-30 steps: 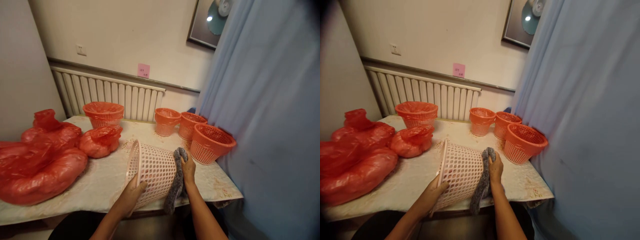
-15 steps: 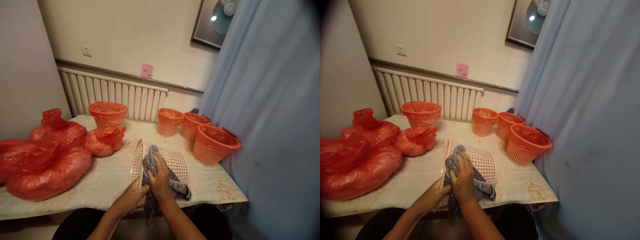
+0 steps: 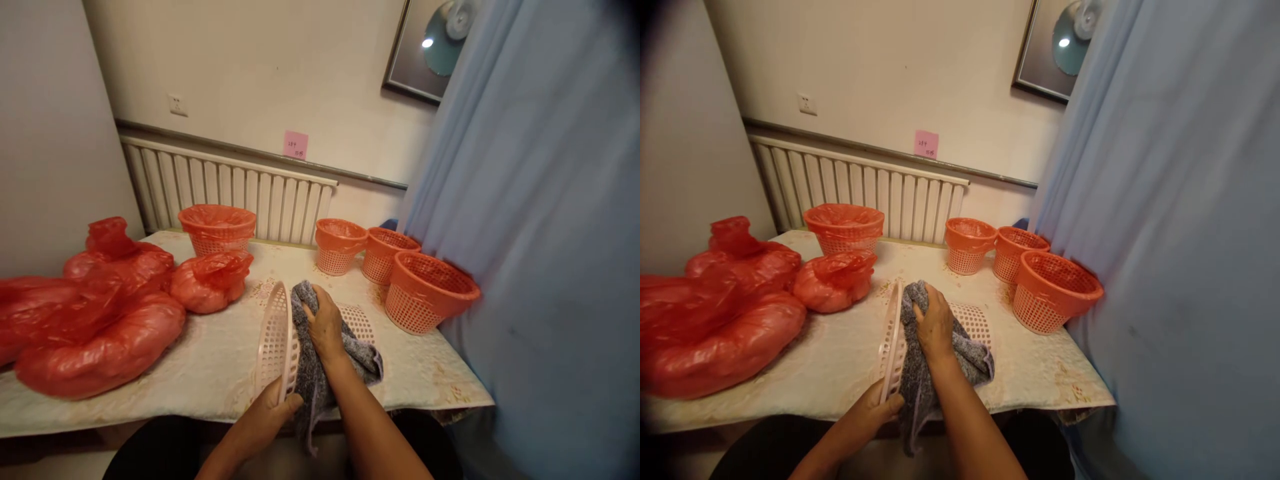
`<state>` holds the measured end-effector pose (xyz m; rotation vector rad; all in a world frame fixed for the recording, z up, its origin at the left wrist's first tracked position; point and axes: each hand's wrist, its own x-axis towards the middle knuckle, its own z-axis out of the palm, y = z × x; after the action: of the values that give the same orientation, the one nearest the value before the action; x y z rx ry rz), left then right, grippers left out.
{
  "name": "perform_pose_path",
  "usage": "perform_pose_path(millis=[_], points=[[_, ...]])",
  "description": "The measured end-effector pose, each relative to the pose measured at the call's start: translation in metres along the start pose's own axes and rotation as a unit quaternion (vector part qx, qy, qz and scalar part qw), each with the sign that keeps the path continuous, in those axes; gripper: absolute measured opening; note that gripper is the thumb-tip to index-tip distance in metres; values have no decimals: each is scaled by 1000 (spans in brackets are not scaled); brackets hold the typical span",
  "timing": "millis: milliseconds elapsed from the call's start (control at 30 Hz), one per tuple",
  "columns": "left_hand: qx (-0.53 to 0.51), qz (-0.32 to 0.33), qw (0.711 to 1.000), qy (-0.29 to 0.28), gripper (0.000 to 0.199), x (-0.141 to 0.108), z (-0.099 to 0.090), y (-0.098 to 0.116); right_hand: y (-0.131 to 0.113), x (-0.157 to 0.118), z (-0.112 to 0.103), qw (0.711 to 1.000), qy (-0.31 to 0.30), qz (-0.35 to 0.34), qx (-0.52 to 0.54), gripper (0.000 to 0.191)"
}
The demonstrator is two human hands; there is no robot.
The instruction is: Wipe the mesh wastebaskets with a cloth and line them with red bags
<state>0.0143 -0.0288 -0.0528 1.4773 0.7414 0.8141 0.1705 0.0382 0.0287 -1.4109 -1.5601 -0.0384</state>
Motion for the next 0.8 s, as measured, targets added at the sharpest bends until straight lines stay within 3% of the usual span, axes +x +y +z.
perform_pose_path(millis=[67, 200, 300, 467, 633, 700, 800], points=[[-20, 4, 1000, 13, 52, 3, 4, 7, -1, -8, -2, 1000, 5, -10, 2, 45], [-49, 33, 994, 92, 51, 15, 13, 31, -3, -19, -8, 1000, 9, -25, -2, 47], [-93, 33, 990, 101, 54, 20, 20, 51, 5, -22, -13, 1000, 8, -19, -3, 47], [-147, -26, 985, 83, 61, 16, 26, 62, 57, -24, -29, 998, 45, 33, -2, 43], [-123, -24, 990, 69, 62, 19, 21, 54, 128, -31, -61, 987, 84, 135, -20, 45], [-104, -11, 992, 64, 60, 23, 15, 50, 143, -38, -69, 976, 114, 183, -36, 47], [-79, 2, 996, 51, 59, 30, 4, 43, 146, -52, -68, 965, 164, 199, -56, 50]])
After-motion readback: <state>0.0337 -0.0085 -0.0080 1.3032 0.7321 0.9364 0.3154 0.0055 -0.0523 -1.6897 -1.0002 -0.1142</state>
